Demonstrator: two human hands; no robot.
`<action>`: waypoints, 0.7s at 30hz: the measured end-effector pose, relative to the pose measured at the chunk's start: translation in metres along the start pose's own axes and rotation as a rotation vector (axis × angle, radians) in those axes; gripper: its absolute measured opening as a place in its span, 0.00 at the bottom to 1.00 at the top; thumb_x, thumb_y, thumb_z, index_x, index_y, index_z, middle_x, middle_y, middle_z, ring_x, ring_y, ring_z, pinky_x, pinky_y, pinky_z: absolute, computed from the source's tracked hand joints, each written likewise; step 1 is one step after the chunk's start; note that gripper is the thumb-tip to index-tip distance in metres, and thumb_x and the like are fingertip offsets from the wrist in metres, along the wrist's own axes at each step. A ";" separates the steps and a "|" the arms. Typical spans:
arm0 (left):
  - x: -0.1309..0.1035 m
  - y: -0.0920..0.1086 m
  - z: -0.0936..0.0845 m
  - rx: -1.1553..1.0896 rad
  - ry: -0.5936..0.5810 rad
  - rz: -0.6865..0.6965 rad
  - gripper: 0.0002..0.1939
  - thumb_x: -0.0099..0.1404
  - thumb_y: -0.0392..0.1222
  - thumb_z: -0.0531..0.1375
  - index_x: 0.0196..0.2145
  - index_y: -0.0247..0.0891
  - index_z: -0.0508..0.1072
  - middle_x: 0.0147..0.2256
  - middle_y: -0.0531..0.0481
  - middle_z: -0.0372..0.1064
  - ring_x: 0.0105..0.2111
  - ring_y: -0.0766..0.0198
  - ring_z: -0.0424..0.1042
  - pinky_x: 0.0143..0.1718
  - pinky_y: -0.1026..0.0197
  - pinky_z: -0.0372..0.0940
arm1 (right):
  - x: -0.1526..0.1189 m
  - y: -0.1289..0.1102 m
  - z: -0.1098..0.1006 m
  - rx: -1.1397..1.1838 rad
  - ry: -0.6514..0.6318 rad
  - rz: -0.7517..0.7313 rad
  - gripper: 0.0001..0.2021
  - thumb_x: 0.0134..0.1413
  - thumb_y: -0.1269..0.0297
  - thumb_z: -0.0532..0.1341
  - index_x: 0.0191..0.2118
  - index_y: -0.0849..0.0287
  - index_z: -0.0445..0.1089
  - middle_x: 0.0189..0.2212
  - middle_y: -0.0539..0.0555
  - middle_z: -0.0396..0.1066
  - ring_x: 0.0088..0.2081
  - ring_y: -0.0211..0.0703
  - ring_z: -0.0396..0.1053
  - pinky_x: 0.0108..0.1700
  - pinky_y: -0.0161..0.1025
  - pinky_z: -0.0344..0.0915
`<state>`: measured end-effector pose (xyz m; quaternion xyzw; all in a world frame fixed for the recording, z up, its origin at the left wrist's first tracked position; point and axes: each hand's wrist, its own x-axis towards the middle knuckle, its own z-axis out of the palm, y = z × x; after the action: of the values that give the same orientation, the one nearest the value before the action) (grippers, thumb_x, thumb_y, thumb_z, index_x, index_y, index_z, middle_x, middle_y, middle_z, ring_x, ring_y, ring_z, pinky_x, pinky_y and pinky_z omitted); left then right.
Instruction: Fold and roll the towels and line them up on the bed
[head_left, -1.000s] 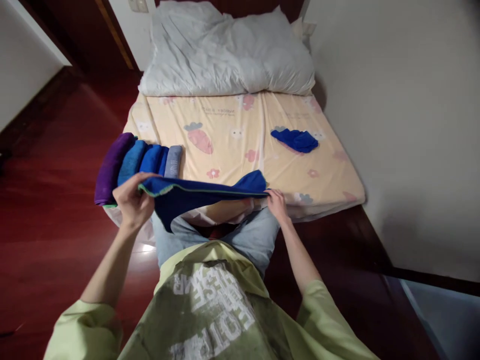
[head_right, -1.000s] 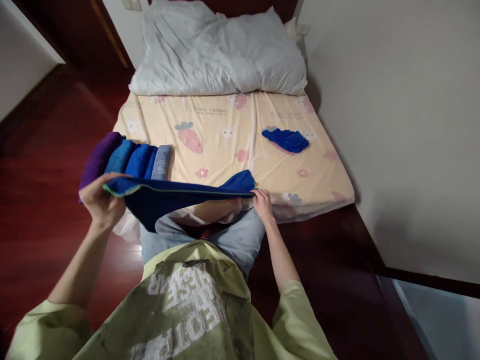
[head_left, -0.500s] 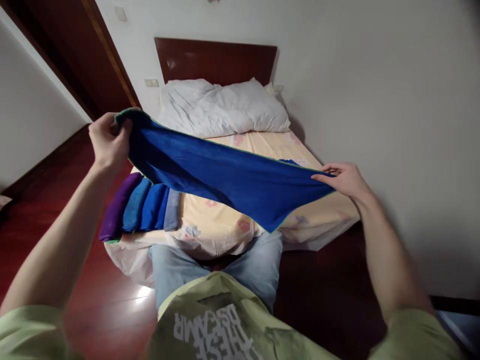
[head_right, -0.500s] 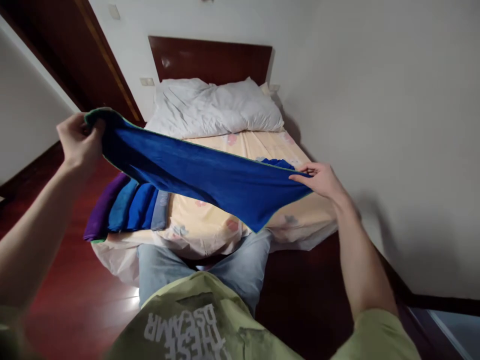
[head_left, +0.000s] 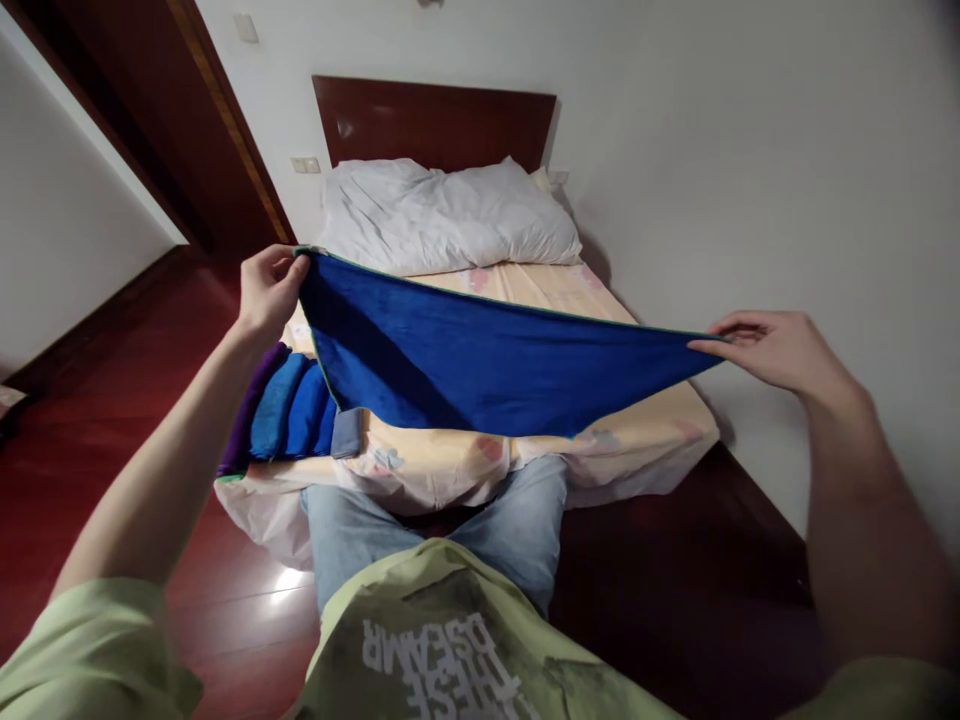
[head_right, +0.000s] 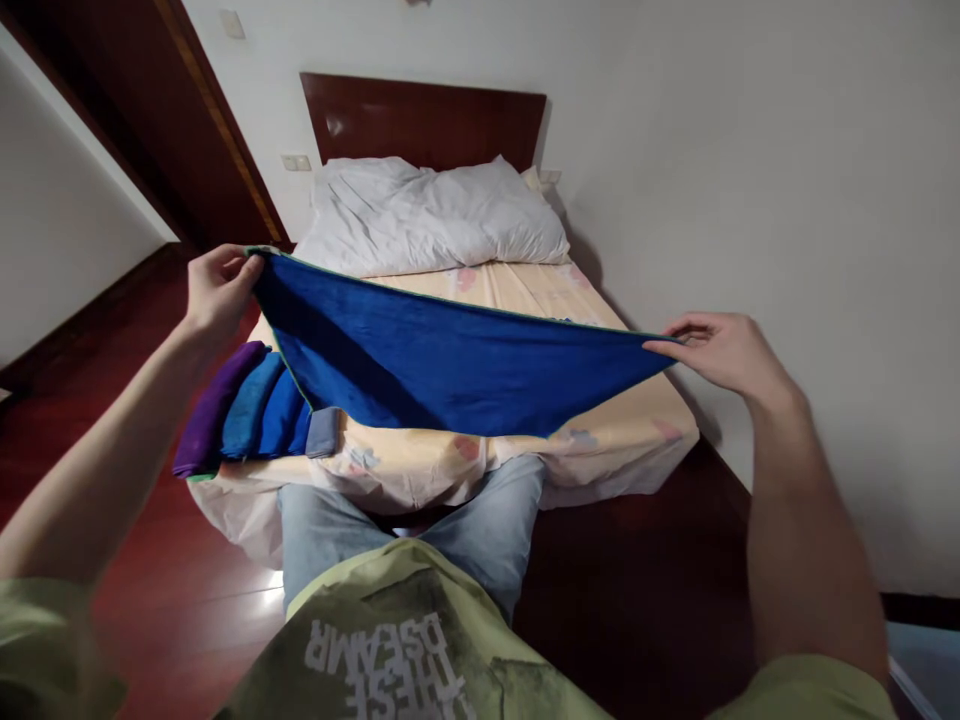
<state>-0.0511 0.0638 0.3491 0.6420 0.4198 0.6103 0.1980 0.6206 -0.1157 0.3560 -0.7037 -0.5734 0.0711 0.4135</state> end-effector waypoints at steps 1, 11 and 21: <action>-0.002 -0.002 0.001 0.002 -0.032 -0.010 0.17 0.69 0.46 0.68 0.44 0.27 0.76 0.35 0.46 0.76 0.32 0.69 0.69 0.36 0.64 0.64 | 0.000 0.003 -0.003 -0.047 0.012 -0.011 0.31 0.25 0.38 0.79 0.31 0.60 0.78 0.29 0.56 0.77 0.30 0.39 0.70 0.40 0.42 0.69; -0.015 0.004 -0.009 0.031 -0.155 -0.033 0.27 0.67 0.57 0.68 0.41 0.24 0.76 0.29 0.47 0.72 0.29 0.69 0.68 0.41 0.54 0.72 | -0.019 -0.017 -0.035 -0.147 0.169 -0.113 0.20 0.45 0.44 0.76 0.33 0.57 0.81 0.32 0.61 0.79 0.30 0.40 0.70 0.42 0.47 0.70; -0.022 0.037 -0.014 0.102 -0.333 0.020 0.35 0.63 0.63 0.69 0.45 0.20 0.74 0.32 0.52 0.68 0.31 0.73 0.72 0.49 0.41 0.71 | -0.022 -0.008 -0.062 -0.208 0.142 -0.016 0.27 0.37 0.37 0.73 0.36 0.55 0.82 0.28 0.61 0.77 0.25 0.35 0.66 0.35 0.52 0.66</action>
<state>-0.0518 0.0221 0.3662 0.7477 0.4052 0.4751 0.2259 0.6432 -0.1655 0.3936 -0.7414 -0.5527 -0.0423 0.3783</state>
